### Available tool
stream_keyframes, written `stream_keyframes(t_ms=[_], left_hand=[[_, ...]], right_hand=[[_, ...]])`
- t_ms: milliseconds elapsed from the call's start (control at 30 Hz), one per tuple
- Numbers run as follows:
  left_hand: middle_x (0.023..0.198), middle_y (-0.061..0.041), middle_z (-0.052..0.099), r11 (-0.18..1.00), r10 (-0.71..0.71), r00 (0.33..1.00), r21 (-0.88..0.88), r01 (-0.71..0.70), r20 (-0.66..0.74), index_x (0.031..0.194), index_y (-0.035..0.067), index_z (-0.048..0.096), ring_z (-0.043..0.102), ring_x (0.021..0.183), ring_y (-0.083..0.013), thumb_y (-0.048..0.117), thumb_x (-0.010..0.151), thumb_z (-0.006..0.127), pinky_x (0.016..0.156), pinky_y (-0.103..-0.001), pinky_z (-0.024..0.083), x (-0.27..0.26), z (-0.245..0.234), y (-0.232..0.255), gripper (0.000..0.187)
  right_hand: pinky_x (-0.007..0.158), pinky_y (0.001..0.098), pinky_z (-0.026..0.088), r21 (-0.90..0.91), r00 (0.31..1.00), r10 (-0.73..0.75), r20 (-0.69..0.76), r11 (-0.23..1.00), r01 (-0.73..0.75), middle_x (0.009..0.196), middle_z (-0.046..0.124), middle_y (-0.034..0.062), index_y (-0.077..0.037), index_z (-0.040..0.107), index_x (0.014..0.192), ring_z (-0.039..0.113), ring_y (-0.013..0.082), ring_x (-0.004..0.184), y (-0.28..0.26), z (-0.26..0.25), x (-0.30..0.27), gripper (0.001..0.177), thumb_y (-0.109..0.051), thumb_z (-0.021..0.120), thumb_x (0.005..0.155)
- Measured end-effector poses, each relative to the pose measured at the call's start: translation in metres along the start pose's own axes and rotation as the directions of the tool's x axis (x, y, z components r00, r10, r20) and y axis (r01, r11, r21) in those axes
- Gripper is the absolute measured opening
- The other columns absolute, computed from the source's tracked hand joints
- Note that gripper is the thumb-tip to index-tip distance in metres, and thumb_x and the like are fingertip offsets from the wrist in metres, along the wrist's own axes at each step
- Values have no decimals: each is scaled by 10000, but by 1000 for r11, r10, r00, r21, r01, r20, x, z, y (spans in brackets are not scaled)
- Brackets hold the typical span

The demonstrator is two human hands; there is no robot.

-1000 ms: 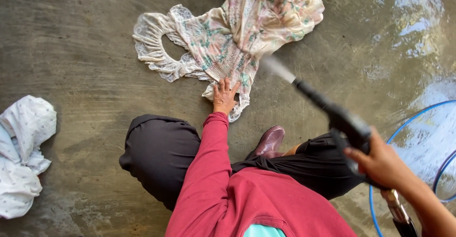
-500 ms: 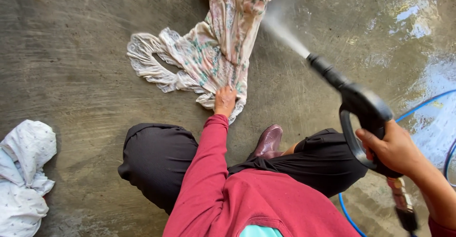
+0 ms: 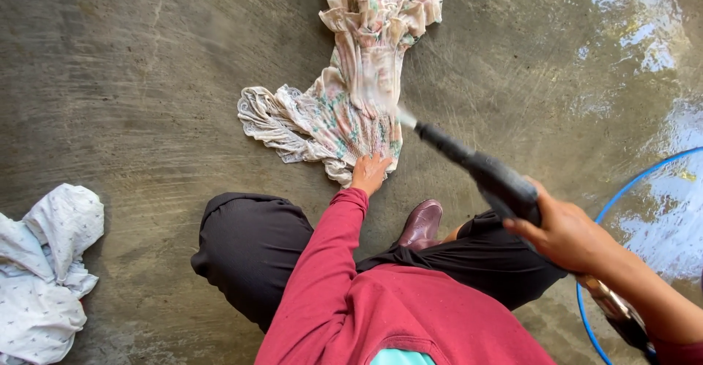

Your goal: The person washes a dress and other garments on a concrete floor using a pressure washer, moving the fabric by hand to clean it.

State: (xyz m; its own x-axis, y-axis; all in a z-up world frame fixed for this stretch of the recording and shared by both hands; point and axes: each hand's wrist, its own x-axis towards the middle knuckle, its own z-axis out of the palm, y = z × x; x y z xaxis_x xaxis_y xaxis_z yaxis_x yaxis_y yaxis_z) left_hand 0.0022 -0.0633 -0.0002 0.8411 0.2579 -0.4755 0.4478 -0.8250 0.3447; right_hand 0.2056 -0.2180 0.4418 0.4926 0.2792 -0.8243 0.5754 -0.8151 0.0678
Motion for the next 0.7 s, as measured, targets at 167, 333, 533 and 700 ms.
stream_keyframes(t_ms=[167,333,533,700], left_hand=[[1415,-125,398,994,-69,982,77,83,-174,1556,308,371,376,1240,-356,224,916,588,984,-558,312,-17,-9,-22,680],[1727,-20,-88,979,-199,979,57,197,41,1651,397,126,-75,1565,-437,396,911,700,1164,-768,130,-29,-24,-47,937],[1735,7,15,984,-163,985,76,158,60,1645,412,120,63,1576,-381,549,929,649,1165,-700,212,-35,-35,-52,901],[1743,-33,-16,989,-55,985,145,32,161,1646,388,87,-85,1558,-472,820,734,660,1147,-791,93,-51,-43,-43,1161]], right_hand=[[831,447,506,210,984,76,-159,977,-42,799,788,215,-179,468,1401,732,408,893,-42,-46,-2,607,-436,667,888],[742,393,522,148,998,11,-66,989,-1,632,792,128,-139,569,1169,735,265,680,-46,-62,13,417,-458,668,920],[764,452,508,332,958,65,-281,943,33,656,755,131,-92,531,1254,720,320,730,-42,-70,27,428,-390,641,967],[777,418,506,189,991,23,-134,982,3,656,778,177,-148,585,1243,718,303,725,-31,-72,42,414,-387,690,921]])
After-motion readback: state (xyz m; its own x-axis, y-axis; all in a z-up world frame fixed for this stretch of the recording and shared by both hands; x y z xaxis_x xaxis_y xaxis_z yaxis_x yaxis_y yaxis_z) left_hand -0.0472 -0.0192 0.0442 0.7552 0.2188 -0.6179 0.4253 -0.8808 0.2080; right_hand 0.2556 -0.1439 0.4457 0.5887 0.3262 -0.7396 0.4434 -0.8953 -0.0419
